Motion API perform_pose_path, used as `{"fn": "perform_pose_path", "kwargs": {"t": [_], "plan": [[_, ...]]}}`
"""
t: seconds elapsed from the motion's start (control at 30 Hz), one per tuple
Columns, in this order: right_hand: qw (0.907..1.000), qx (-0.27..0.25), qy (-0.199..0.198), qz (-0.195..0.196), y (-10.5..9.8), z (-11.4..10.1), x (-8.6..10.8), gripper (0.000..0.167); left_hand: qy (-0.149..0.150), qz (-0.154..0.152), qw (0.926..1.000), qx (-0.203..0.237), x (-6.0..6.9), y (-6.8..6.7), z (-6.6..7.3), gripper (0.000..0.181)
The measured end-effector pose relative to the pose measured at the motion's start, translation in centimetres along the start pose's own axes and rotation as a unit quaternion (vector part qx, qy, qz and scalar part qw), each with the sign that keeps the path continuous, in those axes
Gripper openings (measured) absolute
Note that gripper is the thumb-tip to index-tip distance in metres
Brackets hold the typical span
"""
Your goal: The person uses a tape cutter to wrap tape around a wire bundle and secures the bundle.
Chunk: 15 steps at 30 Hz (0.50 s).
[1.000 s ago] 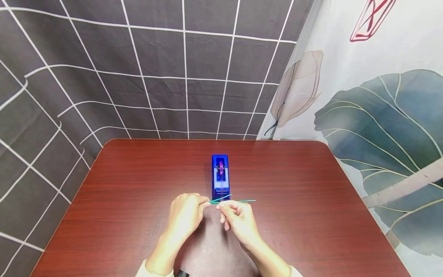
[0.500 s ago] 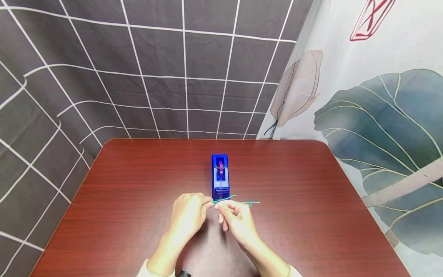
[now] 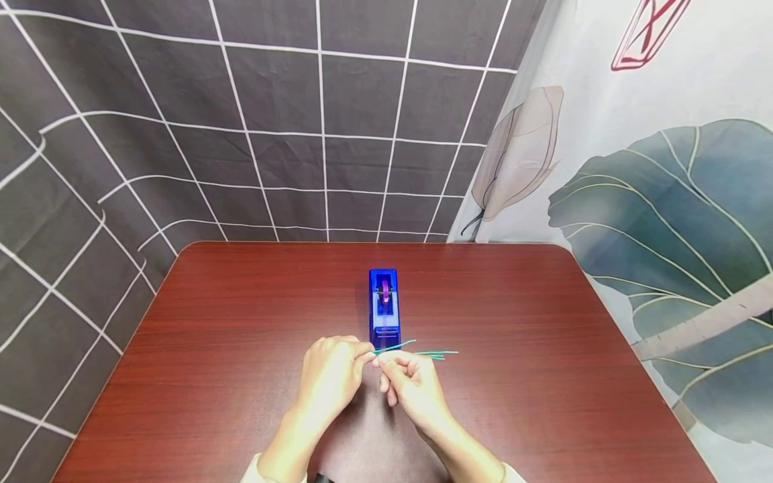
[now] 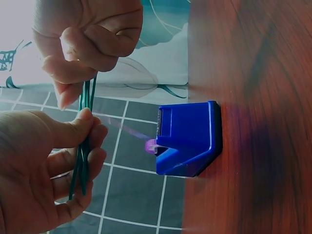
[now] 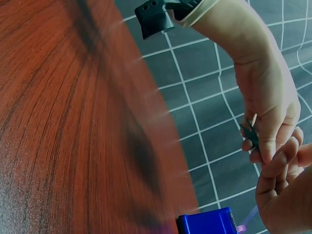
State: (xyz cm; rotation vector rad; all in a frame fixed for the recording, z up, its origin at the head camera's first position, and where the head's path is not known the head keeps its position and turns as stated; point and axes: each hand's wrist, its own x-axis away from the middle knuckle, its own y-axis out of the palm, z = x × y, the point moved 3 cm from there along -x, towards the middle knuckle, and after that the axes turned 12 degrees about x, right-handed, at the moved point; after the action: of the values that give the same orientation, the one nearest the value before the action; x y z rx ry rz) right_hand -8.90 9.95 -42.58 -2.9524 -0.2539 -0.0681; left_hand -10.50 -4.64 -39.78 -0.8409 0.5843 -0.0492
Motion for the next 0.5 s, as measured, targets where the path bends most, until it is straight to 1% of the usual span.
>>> {"fn": "perform_pose_path", "kwargs": {"t": [0.2, 0.5], "plan": [[1.0000, 0.002, 0.004, -0.003, -0.05, 0.11, 0.04, 0.026, 0.004, -0.004, 0.9999, -0.011, -0.10, -0.11, 0.37, 0.005], [1.0000, 0.003, 0.007, -0.003, -0.13, 0.36, 0.05, 0.025, 0.002, 0.006, 0.9999, -0.012, -0.19, -0.13, 0.57, 0.005]]}}
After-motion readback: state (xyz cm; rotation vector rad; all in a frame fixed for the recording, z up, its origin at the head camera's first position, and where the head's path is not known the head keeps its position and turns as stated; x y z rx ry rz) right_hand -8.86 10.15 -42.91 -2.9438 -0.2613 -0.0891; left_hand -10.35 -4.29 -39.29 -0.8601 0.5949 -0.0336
